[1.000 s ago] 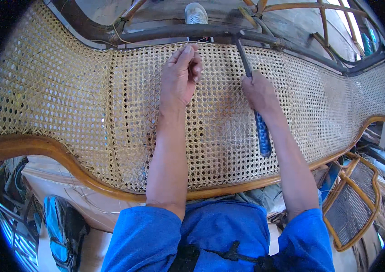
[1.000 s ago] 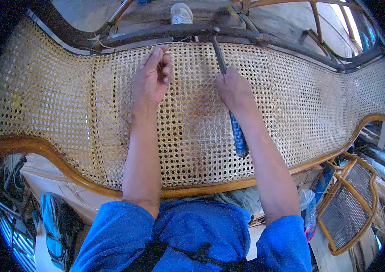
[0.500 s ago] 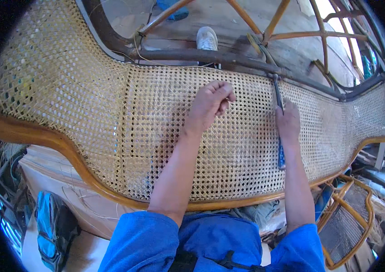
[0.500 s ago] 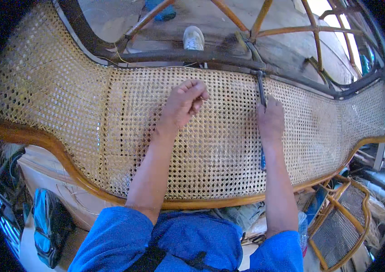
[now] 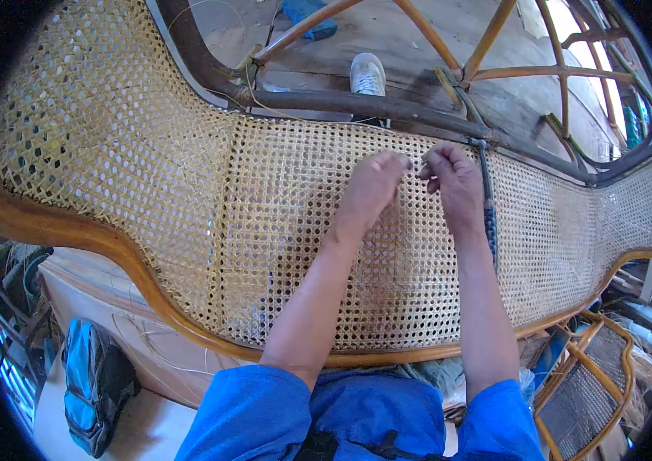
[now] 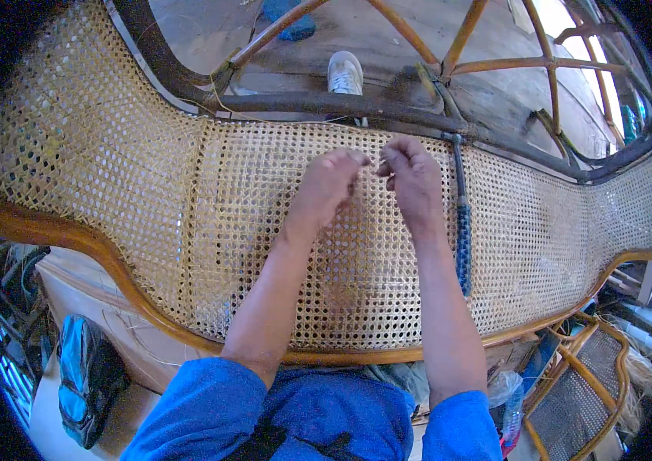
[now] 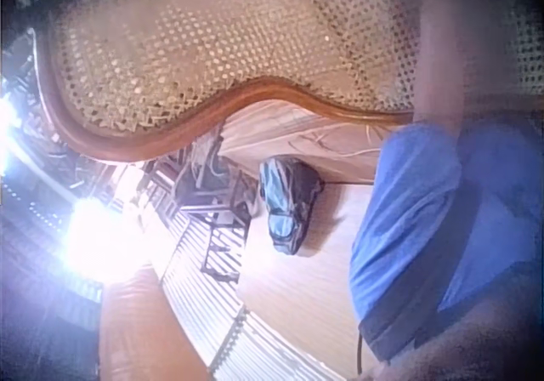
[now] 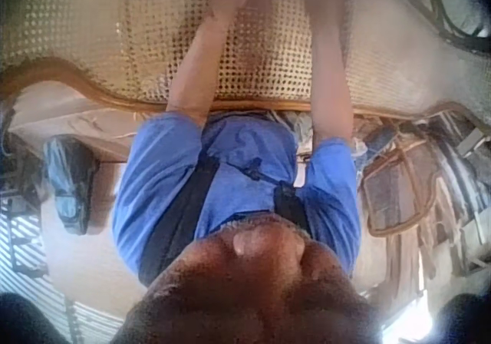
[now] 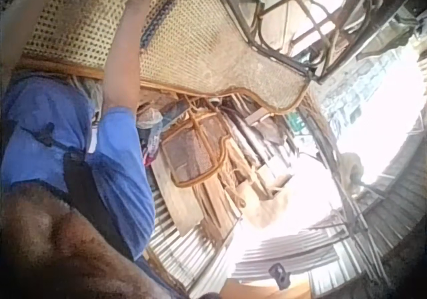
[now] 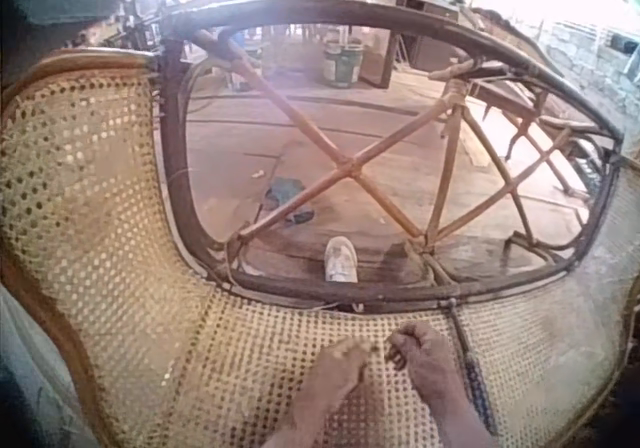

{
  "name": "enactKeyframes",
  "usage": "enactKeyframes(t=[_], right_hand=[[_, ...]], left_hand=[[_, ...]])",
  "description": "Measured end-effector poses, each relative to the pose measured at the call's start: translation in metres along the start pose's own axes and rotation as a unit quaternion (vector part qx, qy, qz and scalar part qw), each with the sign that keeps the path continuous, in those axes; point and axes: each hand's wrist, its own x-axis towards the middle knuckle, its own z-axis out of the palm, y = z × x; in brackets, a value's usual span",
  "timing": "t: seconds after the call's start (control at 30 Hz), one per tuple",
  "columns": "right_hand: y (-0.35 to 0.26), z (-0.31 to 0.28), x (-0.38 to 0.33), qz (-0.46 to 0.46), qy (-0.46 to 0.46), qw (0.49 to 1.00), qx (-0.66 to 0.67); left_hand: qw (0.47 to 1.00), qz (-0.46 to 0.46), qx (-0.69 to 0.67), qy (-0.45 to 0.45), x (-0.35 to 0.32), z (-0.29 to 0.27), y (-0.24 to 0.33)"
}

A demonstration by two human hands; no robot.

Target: The person weaves a thin cane strip into the seat of a rattan chair. They thread the cane through the existing weave and use a hammer to tap it flush against the frame, repeating this process along the edge of the seat.

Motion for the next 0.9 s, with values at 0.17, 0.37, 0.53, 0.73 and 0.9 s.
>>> enactKeyframes(t=[0.17,0.37,0.53,0.73,0.9], right_hand=[[0.012,0.005,0.033,-0.010,0.020,0.998,-0.060],[0.032,0.020,0.061,-0.130,0.009,0.971,-0.200],[0.044,0.028,0.072,-0.158,0.033,0.957,-0.240],[0.040,0.031,0.072,-0.155,0.032,0.952,-0.263],[0.044,0.030,0.076,-0.171,0.027,0.944,-0.281]], left_hand=[[0.966,-0.088,-0.220,0.105,0.029,-0.021,0.000],[0.976,-0.022,-0.172,0.134,0.061,-0.019,-0.002],[0.921,0.191,0.273,0.201,0.074,-0.015,-0.003],[0.906,0.194,0.309,0.216,0.077,-0.012,-0.007],[0.899,0.206,0.309,0.233,0.081,-0.010,-0.011]])
